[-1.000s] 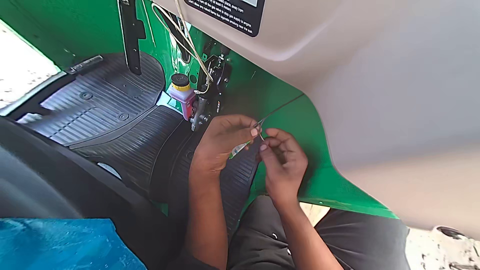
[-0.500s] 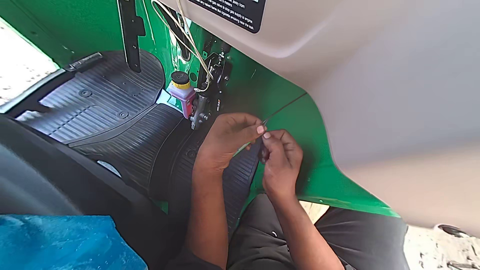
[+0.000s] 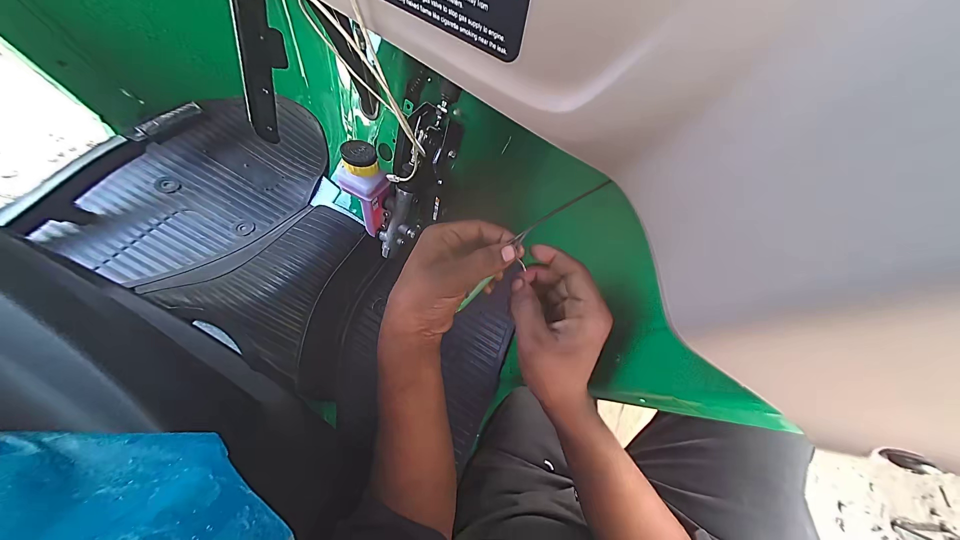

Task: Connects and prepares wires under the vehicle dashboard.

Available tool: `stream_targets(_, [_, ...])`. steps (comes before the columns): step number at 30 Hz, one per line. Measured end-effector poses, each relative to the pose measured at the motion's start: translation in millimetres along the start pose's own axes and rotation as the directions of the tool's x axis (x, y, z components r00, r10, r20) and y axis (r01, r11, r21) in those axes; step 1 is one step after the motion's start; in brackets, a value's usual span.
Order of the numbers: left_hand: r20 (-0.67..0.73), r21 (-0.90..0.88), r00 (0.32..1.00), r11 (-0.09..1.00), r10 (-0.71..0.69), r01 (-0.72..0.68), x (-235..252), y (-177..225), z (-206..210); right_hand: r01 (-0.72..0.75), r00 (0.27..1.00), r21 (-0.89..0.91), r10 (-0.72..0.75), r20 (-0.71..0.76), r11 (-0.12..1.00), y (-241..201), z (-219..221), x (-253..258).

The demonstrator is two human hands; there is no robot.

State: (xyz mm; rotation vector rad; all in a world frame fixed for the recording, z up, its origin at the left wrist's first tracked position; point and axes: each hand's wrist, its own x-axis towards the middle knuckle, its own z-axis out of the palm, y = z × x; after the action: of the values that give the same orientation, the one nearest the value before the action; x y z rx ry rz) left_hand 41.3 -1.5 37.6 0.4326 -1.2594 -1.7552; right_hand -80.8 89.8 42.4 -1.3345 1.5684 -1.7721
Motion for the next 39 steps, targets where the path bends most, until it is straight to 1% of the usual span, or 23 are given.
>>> stream_targets(1, [-0.002,-0.013,1.0,1.0,-0.001,0.001,-0.2,-0.2,0.4,0.141,0.989,-0.168,-0.148,-0.03,0.976,4.3,1.7,0.0])
stream_targets(3, [-0.008,-0.026,1.0,1.0,-0.008,0.008,0.3,0.1,0.8,0.289,0.943,-0.342,-0.327,-0.059,0.894,9.2,4.8,1.6])
stream_targets(7, [-0.026,-0.023,0.999,0.999,-0.029,0.029,0.2,0.0,2.3,0.363,0.893,-0.487,-0.446,-0.063,0.795,10.1,4.2,4.5])
stream_targets(9, [-0.016,-0.03,0.999,0.999,-0.028,0.027,0.1,-0.5,2.7,0.344,0.907,-0.464,-0.416,-0.06,0.816,10.8,3.2,5.2])
stream_targets(11, [0.002,-0.034,1.0,0.999,-0.013,0.013,0.5,-1.4,1.5,0.272,0.949,-0.324,-0.309,-0.067,0.906,9.8,4.2,4.8])
stream_targets(12, [0.016,-0.03,1.0,1.0,0.001,-0.001,1.3,-2.1,-0.6,0.179,0.979,-0.163,-0.192,-0.07,0.97,6.9,6.2,4.4])
stream_targets(13, [0.034,-0.025,0.999,1.0,0.015,-0.015,2.8,-3.1,-3.3,0.016,0.999,0.065,-0.013,-0.051,0.998,2.2,8.2,4.6])
stream_targets(14, [0.055,-0.024,0.998,0.999,0.023,-0.022,4.5,-4.2,-6.3,-0.215,0.976,0.324,0.218,0.026,0.921,-3.3,9.2,6.7])
stream_targets(15, [0.074,-0.028,0.997,0.999,0.029,-0.027,6.5,-5.2,-9.1,-0.462,0.882,0.542,0.429,0.196,0.702,-8.5,7.7,11.4])
stream_targets(16, [0.086,-0.032,0.996,0.999,0.037,-0.035,7.7,-5.7,-10.6,-0.641,0.745,0.676,0.505,0.436,0.363,-9.8,3.1,15.9])
stream_targets(17, [0.091,-0.038,0.995,0.998,0.044,-0.04,7.7,-5.8,-10.7,-0.708,0.635,0.706,0.458,0.623,0.021,-7.9,-1.4,18.0])
stream_targets(18, [0.094,-0.047,0.994,0.998,0.047,-0.043,7.4,-5.0,-9.9,-0.71,0.585,0.686,0.407,0.701,-0.161,-7.2,-3.1,18.2])
stream_targets(19, [0.091,-0.054,0.995,0.998,0.049,-0.045,6.9,-3.6,-8.3,-0.702,0.579,0.685,0.404,0.708,-0.194,-8.7,-3.9,17.5])
stream_targets(20, [0.083,-0.055,0.995,0.998,0.046,-0.041,5.8,-2.9,-6.7,-0.698,0.606,0.71,0.453,0.654,-0.092,-11.8,-4.0,15.5])
stream_targets(22, [0.063,-0.034,0.997,0.999,0.034,-0.032,3.6,-2.0,-5.4,-0.613,0.761,0.694,0.521,0.387,0.379,-14.0,-0.5,8.5])
stream_targets(24, [0.029,-0.007,0.999,1.0,0.018,-0.018,1.3,-1.3,-3.6,-0.328,0.943,0.502,0.308,0.126,0.8,-5.4,-0.1,1.1])
stream_targets(25, [0.019,-0.011,1.0,1.0,0.018,-0.017,1.1,-1.5,-2.9,-0.149,0.989,0.332,0.139,0.056,0.931,-1.4,-0.5,0.4])
stream_targets(26, [0.018,-0.022,1.0,1.0,0.019,-0.019,0.7,-2.1,-2.4,0.015,1.0,0.137,-0.017,0.01,0.99,1.4,0.1,0.6])
stream_targets(28, [0.015,-0.036,1.0,0.999,0.012,-0.012,1.0,-2.2,-1.1,0.232,0.97,-0.146,-0.24,-0.041,0.962,7.3,1.9,3.1])
stream_targets(32, [-0.001,-0.047,1.0,0.999,-0.016,0.016,1.1,-0.5,0.8,0.355,0.913,-0.351,-0.402,-0.067,0.866,14.1,2.3,4.7])
stream_targets(36, [0.002,-0.061,1.0,0.998,-0.031,0.031,1.8,-1.0,0.9,0.327,0.929,-0.322,-0.365,-0.064,0.888,13.7,2.7,4.7])
stream_targets(38, [0.001,-0.056,1.0,0.998,-0.026,0.026,1.9,-2.0,0.3,0.215,0.972,-0.134,-0.225,-0.063,0.967,10.3,4.6,2.8])
stream_targets(39, [0.004,-0.053,1.0,0.998,-0.018,0.019,2.0,-2.3,-0.7,0.095,0.995,0.051,-0.093,-0.045,0.994,6.0,6.0,2.5])
